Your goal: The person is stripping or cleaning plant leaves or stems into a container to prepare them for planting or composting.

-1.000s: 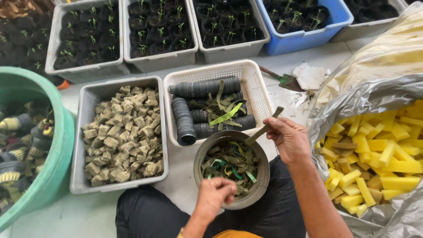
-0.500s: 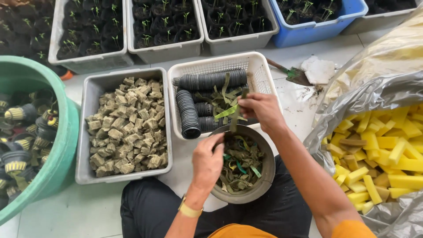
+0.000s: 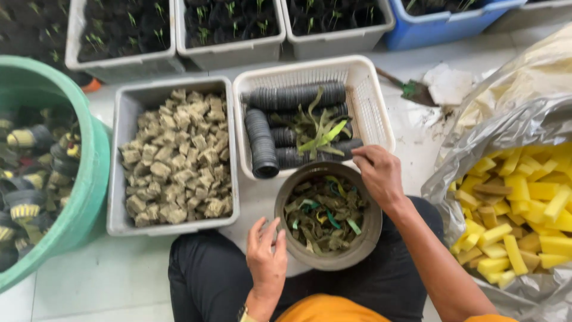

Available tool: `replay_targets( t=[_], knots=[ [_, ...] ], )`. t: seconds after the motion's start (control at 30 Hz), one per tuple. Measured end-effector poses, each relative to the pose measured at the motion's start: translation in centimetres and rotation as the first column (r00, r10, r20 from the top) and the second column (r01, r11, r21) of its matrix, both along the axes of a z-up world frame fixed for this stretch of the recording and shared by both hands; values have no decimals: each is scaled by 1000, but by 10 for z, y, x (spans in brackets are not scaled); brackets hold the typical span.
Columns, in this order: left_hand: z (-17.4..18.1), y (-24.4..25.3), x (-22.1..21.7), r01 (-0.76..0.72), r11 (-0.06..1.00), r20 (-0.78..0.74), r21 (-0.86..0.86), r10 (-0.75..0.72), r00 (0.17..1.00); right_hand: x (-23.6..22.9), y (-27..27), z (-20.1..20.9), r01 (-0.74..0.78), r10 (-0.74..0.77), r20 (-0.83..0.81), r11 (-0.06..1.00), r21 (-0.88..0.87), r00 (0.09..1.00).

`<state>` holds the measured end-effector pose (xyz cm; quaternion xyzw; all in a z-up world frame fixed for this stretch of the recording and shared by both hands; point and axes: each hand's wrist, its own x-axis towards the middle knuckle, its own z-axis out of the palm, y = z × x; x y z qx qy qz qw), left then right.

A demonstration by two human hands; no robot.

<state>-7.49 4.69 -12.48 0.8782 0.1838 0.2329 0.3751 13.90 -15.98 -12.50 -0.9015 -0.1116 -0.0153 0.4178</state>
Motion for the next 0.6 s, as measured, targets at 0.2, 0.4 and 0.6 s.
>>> replay_targets(
  t=[0.2, 0.4, 0.6],
  knots=[
    [-5, -4, -10, 49, 946, -65, -321, -74, 995, -65, -14, -10, -38, 39, -74, 999, 26, 997],
    [-9, -4, -13, 60, 962, -103, -268, -90, 991, -76, 24, -8, -218, 254, 96, 934, -282, 963],
    [5, -11, 5, 104, 985, -30, 141, -101, 994, -73, 20, -60, -244, 276, 3, 855, -458, 961]
  ],
)
